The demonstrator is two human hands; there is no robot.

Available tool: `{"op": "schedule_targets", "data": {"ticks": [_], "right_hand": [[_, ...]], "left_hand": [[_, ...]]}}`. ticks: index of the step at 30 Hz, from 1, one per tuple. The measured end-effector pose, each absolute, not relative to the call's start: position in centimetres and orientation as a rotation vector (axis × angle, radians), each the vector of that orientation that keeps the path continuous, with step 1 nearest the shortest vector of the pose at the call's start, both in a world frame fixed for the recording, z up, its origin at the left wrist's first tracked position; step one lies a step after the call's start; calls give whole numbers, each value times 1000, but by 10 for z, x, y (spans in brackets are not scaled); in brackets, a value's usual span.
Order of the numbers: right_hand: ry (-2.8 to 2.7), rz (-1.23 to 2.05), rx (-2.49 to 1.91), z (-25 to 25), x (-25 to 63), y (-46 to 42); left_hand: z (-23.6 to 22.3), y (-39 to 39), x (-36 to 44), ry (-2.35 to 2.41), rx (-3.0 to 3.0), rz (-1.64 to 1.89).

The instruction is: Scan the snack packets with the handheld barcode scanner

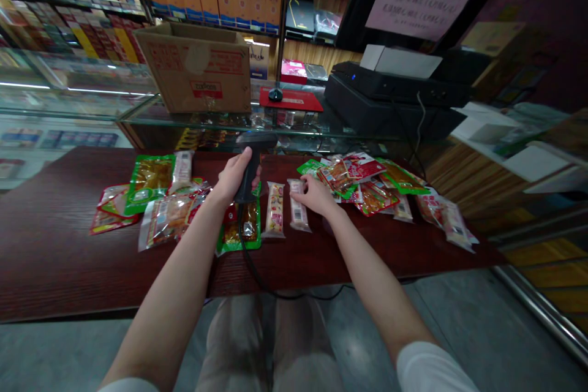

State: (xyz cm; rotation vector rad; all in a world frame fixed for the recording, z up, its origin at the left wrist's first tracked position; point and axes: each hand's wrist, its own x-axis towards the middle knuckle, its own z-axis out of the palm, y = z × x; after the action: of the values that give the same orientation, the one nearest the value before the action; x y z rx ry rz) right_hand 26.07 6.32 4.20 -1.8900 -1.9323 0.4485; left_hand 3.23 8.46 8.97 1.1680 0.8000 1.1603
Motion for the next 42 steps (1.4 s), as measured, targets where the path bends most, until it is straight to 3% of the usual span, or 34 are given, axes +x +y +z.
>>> {"op": "schedule_targets", "data": {"ticks": [6,13,21,33,42], "right_hand": [[-1554,462,-1795,38,288,77],[-893,869,-1184,46,329,89],[-713,570,-1035,50,339,93],[-774,637,-1013,49,327,91],[-862,500,-1046,45,318,94]], "left_hand": [[91,80,37,765,1191,1120],[93,73,44,714,1249,1028],[86,61,61,675,1344,839],[77,65,69,692,1236,908],[76,61,72,699,1231,852]]}}
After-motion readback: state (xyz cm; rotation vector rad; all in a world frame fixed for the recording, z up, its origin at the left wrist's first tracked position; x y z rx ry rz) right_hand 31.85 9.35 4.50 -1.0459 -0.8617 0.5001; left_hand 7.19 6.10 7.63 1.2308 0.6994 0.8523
